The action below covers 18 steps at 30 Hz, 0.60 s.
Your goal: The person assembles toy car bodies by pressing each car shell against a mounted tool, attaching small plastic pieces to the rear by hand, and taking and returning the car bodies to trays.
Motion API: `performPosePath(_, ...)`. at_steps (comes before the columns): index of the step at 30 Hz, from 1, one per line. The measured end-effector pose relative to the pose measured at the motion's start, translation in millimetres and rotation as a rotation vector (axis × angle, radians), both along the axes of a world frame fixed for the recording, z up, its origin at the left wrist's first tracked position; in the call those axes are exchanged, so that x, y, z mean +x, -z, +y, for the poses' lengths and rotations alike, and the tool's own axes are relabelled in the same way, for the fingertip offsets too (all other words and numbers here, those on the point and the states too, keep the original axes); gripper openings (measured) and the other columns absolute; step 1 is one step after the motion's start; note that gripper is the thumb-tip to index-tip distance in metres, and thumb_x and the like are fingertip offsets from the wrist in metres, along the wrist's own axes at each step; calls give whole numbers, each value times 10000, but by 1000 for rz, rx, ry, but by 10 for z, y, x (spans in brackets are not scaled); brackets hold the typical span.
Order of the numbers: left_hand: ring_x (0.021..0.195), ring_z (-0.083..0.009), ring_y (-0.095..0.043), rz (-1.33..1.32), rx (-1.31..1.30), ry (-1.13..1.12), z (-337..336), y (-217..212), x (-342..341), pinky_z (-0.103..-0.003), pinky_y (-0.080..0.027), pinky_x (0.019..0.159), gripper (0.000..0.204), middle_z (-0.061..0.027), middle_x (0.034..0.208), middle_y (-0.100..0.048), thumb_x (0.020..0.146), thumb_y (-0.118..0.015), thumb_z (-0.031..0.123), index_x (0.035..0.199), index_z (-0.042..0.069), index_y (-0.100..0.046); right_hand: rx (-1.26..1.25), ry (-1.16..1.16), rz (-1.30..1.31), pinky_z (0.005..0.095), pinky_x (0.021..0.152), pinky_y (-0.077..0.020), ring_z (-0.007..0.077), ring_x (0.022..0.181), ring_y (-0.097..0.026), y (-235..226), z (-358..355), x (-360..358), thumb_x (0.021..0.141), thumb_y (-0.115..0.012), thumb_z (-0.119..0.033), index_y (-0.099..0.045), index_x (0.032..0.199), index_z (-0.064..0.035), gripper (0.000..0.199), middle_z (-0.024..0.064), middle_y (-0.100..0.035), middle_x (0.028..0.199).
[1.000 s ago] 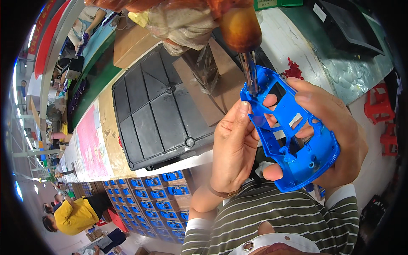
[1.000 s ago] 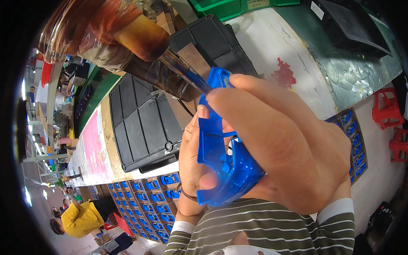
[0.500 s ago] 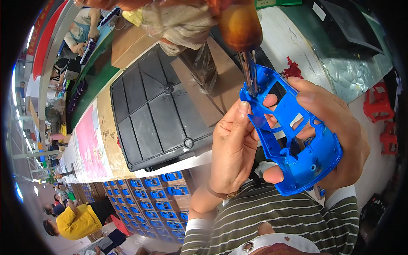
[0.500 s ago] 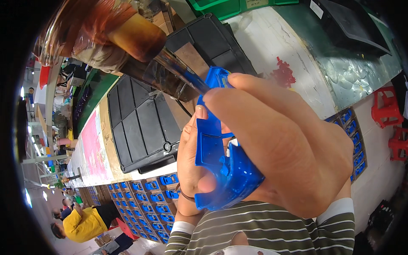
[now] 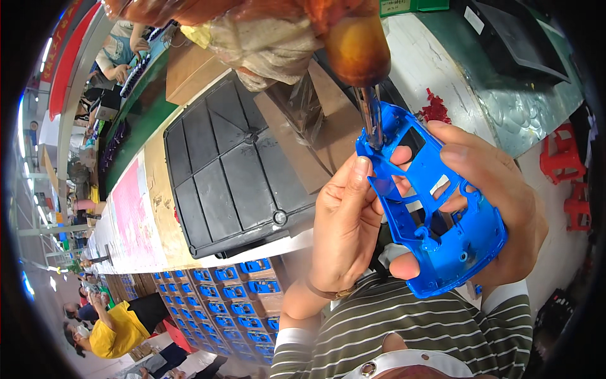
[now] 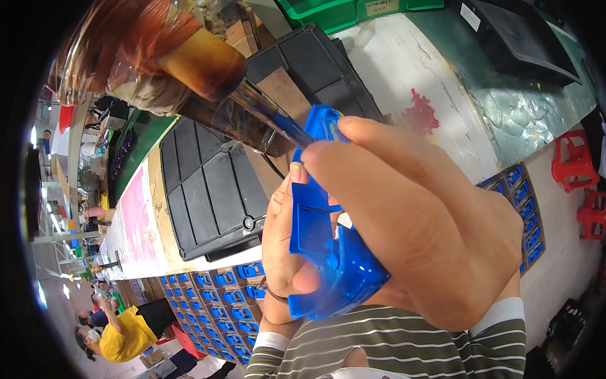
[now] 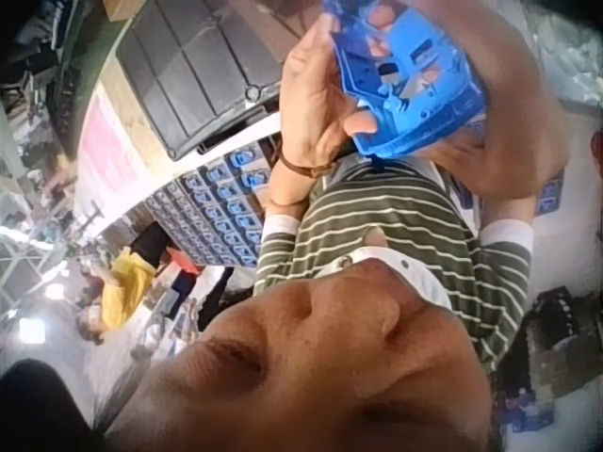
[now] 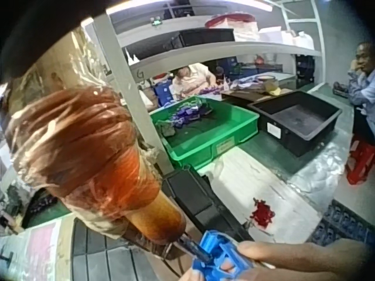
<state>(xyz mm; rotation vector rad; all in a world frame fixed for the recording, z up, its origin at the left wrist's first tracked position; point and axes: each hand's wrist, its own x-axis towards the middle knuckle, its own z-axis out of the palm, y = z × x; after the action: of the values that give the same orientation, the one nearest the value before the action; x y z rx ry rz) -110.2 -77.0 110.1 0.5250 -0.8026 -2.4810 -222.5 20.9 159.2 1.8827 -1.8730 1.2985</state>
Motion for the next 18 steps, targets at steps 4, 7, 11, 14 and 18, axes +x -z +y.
performPosePath(4,894,-112,-593,21,15,9,1,13,15,-261,-497,816,356,-94,1094,-601,970,-396,240,1191,-22,-492,-21,-33,-7,366,792,-510,343,927,-621,14,-27,-22,547,-798,-467,-468,1113,64,843,296,-580,1028)
performPosePath(7,890,-111,-593,24,23,13,-4,0,25,-259,-499,810,355,-93,1093,-601,970,-397,240,1189,-22,-494,-23,-54,6,361,780,-515,346,916,-624,9,-24,-37,554,-796,-464,-464,1109,76,843,307,-577,1020)
performPosePath(11,881,-109,-594,15,37,17,-2,-15,23,-251,-501,799,353,-91,1087,-603,970,-396,239,1186,-21,-497,-51,-56,-11,356,767,-521,341,905,-628,38,-30,-43,557,-794,-464,-467,1103,80,836,312,-575,1013)
performPosePath(14,877,-107,-594,24,46,26,-24,20,35,-251,-500,797,351,-91,1081,-605,971,-394,238,1182,-21,-499,-4,-66,4,350,753,-526,336,900,-629,36,-21,-46,560,-793,-465,-468,1098,83,834,311,-577,1009)
performPosePath(18,873,-103,-593,7,48,22,-18,-16,26,-252,-500,795,346,-90,1073,-607,973,-389,236,1177,-21,-501,-20,-24,-1,346,745,-529,332,887,-632,29,-37,-14,572,-778,-486,-470,1090,84,830,311,-580,1001)
